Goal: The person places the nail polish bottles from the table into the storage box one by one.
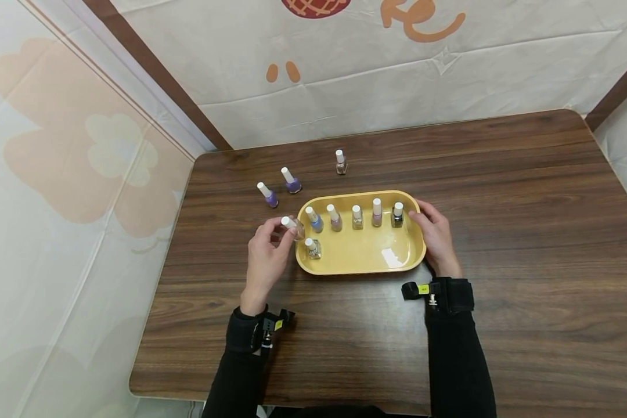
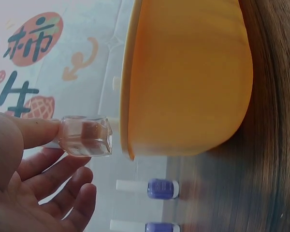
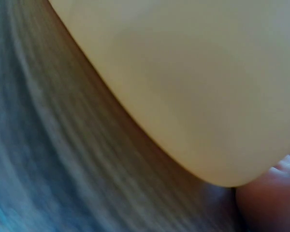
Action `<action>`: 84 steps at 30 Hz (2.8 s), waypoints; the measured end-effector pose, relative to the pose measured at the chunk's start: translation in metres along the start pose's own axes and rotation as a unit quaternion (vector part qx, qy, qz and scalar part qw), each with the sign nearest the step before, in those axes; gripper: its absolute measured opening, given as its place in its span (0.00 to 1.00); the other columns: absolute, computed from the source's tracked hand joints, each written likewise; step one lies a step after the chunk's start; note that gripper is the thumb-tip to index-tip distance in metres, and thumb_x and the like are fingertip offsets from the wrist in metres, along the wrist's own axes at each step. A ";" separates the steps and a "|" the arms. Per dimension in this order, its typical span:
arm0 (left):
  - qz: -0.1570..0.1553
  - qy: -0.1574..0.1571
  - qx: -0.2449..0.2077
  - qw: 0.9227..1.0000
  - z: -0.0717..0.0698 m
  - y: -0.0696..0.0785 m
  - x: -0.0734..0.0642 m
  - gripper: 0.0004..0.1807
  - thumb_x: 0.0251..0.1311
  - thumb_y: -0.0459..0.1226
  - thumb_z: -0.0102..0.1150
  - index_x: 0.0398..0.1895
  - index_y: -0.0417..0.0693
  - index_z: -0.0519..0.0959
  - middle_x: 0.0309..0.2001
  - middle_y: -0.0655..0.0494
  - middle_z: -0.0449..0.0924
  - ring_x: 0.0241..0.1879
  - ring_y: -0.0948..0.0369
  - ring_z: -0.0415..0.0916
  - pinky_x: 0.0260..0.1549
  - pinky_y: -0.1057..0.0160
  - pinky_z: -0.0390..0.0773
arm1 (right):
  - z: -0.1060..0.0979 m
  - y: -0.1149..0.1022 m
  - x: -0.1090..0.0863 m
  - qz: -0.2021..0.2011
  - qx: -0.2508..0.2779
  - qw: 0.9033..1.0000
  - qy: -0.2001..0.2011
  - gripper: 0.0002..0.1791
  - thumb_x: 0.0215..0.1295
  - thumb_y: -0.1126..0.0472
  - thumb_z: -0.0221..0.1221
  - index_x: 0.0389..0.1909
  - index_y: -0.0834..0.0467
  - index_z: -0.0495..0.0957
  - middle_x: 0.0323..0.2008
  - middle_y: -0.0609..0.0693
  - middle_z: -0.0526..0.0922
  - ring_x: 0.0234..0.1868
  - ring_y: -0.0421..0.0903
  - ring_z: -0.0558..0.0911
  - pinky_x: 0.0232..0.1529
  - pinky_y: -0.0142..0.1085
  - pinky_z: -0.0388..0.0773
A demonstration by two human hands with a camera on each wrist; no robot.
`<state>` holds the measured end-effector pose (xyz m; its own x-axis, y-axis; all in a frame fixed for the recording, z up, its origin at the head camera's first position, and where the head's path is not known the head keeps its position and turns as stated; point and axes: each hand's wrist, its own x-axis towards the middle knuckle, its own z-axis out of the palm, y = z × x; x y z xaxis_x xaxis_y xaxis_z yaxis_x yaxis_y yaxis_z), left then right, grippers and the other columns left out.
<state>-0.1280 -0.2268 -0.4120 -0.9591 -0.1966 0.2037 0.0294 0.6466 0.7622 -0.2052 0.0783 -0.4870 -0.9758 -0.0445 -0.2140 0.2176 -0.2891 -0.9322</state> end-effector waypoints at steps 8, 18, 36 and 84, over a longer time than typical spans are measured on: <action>0.010 -0.008 0.012 1.000 0.009 0.004 -0.001 0.13 0.63 0.38 0.61 0.47 0.40 0.78 0.42 0.46 0.82 0.43 0.52 0.74 0.43 0.54 0.77 | -0.001 0.001 0.000 -0.001 0.007 1.000 0.001 0.10 0.66 0.62 0.59 0.46 0.49 0.79 0.45 0.42 0.78 0.42 0.35 0.81 0.42 0.24 0.80; 0.019 -0.026 0.020 0.999 0.018 0.006 -0.003 0.15 0.63 0.40 0.61 0.48 0.40 0.79 0.42 0.43 0.81 0.42 0.51 0.73 0.39 0.58 0.74 | 0.000 0.000 0.000 -0.001 0.011 1.000 0.001 0.10 0.67 0.63 0.58 0.46 0.48 0.80 0.44 0.42 0.78 0.41 0.35 0.81 0.42 0.24 0.80; 0.075 -0.051 0.031 0.995 0.030 0.010 -0.004 0.13 0.63 0.41 0.61 0.46 0.42 0.80 0.45 0.51 0.84 0.41 0.50 0.75 0.34 0.65 0.70 | 0.000 0.000 0.000 0.008 -0.013 1.000 0.004 0.13 0.67 0.60 0.59 0.51 0.52 0.77 0.45 0.42 0.77 0.42 0.35 0.80 0.42 0.23 0.79; 0.154 -0.100 0.169 0.968 0.049 0.004 -0.006 0.12 0.61 0.44 0.62 0.43 0.48 0.82 0.42 0.56 0.87 0.49 0.57 0.78 0.54 0.55 0.69 | -0.001 0.001 0.001 -0.003 -0.001 1.000 0.001 0.11 0.66 0.62 0.59 0.48 0.50 0.79 0.45 0.42 0.78 0.42 0.35 0.81 0.43 0.24 0.80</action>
<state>-0.1354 -0.1870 -0.4403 -0.9559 0.1694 0.2398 0.2614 0.8629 0.4326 -0.2061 0.0785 -0.4882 -0.9770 -0.0407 -0.2095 0.2122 -0.2878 -0.9339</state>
